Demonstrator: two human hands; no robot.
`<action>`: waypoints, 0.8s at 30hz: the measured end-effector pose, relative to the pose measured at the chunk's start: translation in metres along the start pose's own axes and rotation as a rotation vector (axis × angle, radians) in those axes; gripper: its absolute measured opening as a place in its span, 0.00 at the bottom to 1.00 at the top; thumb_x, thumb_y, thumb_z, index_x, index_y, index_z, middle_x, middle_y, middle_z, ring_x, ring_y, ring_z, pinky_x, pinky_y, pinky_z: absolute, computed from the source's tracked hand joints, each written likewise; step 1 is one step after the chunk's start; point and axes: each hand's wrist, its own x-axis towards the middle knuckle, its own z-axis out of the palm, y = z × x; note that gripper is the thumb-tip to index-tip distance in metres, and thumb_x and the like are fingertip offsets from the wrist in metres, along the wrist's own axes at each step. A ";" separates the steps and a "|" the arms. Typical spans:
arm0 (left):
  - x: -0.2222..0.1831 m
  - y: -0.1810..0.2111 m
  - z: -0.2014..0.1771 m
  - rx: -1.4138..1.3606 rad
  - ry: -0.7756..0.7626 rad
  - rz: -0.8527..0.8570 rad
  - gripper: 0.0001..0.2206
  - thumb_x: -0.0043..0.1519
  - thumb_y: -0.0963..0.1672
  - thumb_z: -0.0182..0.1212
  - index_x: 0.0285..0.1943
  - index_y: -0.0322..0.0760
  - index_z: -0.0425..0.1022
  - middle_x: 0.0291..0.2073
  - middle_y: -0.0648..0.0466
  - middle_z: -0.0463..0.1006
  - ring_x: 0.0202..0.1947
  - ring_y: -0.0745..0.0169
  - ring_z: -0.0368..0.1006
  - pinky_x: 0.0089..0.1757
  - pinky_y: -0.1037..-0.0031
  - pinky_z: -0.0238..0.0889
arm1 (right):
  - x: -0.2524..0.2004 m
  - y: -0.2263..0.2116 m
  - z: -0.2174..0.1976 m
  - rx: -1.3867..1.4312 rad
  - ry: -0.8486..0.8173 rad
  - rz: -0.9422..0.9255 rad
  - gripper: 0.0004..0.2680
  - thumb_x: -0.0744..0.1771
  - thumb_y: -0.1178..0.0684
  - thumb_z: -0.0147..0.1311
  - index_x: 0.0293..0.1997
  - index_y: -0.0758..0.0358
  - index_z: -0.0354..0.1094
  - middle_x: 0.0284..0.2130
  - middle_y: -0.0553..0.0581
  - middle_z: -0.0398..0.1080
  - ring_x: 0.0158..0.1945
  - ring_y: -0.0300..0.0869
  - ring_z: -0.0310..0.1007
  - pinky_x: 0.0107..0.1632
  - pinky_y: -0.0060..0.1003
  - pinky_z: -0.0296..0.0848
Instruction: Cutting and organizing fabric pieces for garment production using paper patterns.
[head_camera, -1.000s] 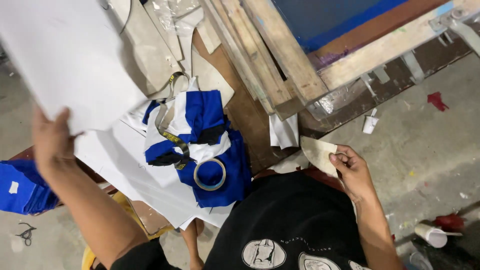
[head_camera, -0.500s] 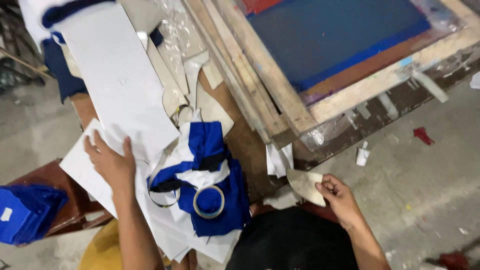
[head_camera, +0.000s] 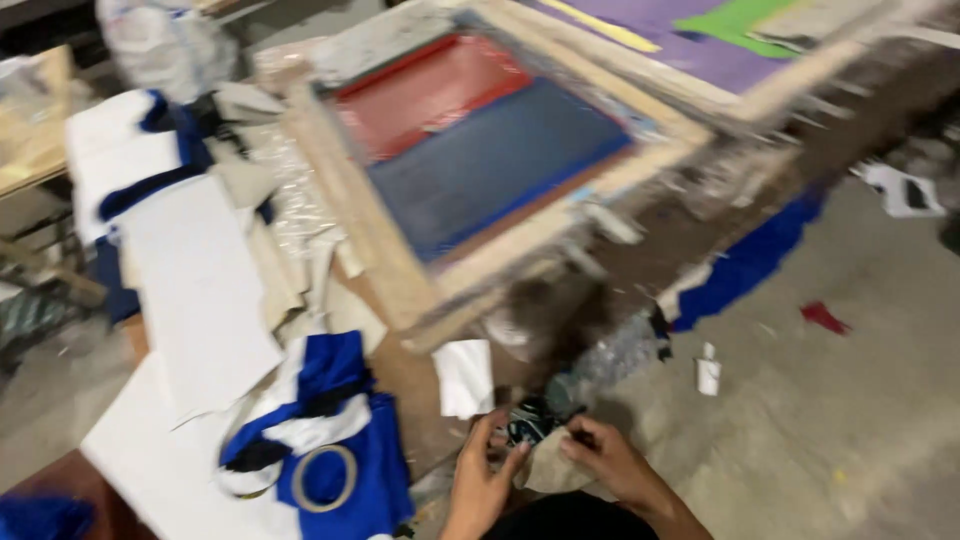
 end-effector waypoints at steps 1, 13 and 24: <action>-0.002 -0.028 0.023 0.002 -0.038 0.006 0.20 0.56 0.42 0.69 0.58 0.34 0.74 0.44 0.53 0.79 0.38 0.64 0.74 0.39 0.73 0.68 | -0.007 -0.001 -0.011 0.020 0.033 -0.001 0.08 0.67 0.52 0.58 0.40 0.68 0.70 0.30 0.50 0.69 0.34 0.34 0.69 0.39 0.34 0.70; -0.029 0.027 0.239 -0.309 -0.736 -0.236 0.05 0.64 0.41 0.59 0.38 0.31 0.77 0.27 0.61 0.78 0.31 0.76 0.69 0.35 0.80 0.63 | -0.170 -0.002 -0.160 -0.043 0.263 -0.224 0.06 0.67 0.54 0.60 0.36 0.66 0.70 0.26 0.47 0.70 0.33 0.31 0.66 0.39 0.31 0.69; -0.025 0.074 0.373 0.075 -0.971 0.041 0.07 0.63 0.41 0.65 0.34 0.32 0.74 0.22 0.63 0.65 0.26 0.78 0.58 0.29 0.80 0.53 | -0.241 0.026 -0.253 0.262 0.590 -0.374 0.09 0.65 0.57 0.65 0.46 0.66 0.71 0.34 0.50 0.75 0.39 0.31 0.72 0.44 0.30 0.73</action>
